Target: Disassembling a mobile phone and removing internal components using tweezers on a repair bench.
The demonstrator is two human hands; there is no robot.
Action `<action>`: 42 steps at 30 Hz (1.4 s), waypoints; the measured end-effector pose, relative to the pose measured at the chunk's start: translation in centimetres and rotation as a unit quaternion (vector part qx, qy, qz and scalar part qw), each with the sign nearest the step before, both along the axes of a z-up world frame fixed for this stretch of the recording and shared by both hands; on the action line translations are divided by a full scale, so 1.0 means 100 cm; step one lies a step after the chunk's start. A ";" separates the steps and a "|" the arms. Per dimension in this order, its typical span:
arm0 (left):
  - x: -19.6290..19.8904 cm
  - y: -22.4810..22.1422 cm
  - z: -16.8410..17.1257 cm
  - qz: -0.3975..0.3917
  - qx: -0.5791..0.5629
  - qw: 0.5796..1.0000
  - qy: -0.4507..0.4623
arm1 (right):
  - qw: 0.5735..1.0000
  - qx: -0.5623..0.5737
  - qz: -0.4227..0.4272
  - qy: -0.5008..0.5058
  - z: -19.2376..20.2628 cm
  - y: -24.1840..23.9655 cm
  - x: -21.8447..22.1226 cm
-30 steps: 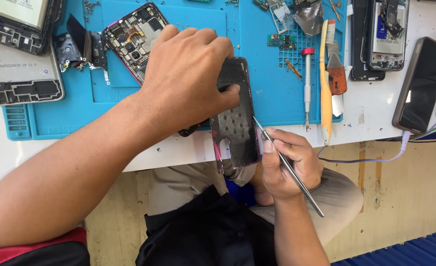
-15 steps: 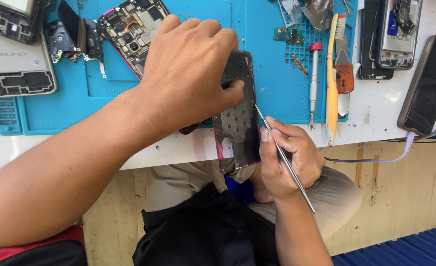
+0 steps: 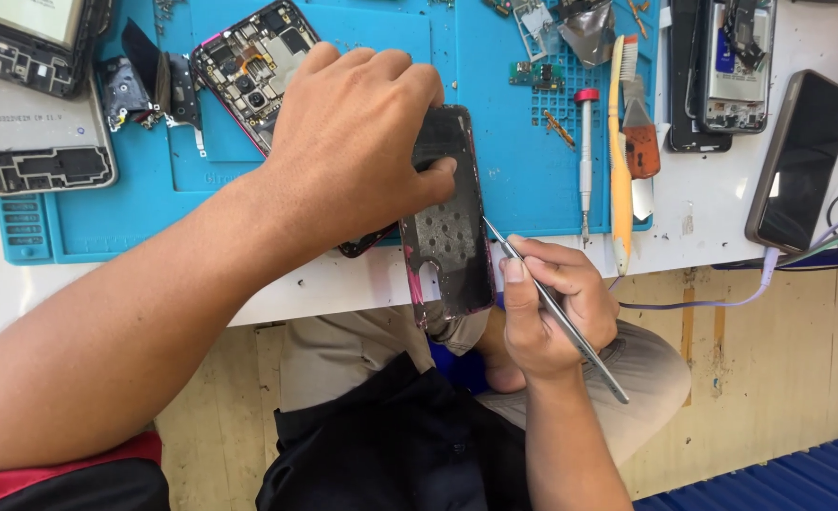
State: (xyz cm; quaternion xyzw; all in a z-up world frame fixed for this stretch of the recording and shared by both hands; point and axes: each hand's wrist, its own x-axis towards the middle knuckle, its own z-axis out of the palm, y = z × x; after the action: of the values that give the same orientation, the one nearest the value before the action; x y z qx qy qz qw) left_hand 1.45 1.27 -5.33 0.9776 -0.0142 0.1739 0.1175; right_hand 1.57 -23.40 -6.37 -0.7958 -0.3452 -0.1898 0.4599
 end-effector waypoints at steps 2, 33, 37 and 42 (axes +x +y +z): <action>0.000 0.000 0.000 0.000 -0.001 1.000 -0.002 | 1.000 -0.002 0.015 0.004 0.000 0.000 0.003; -0.001 0.000 0.004 -0.003 0.004 1.000 -0.002 | 1.000 -0.015 0.018 -0.014 0.004 0.016 0.007; -0.001 0.000 0.009 -0.003 -0.003 1.000 0.008 | 1.000 -0.001 0.021 0.005 0.007 0.019 0.006; 0.000 -0.001 0.015 0.003 -0.022 0.999 0.032 | 0.997 -0.017 -0.008 0.077 0.017 0.018 0.005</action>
State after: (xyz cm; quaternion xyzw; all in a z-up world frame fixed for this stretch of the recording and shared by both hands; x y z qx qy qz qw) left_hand 1.42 1.17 -3.87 0.9798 -0.0038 0.1437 0.1389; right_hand 2.05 -21.57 -4.67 -0.8183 -0.3060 -0.1259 0.4699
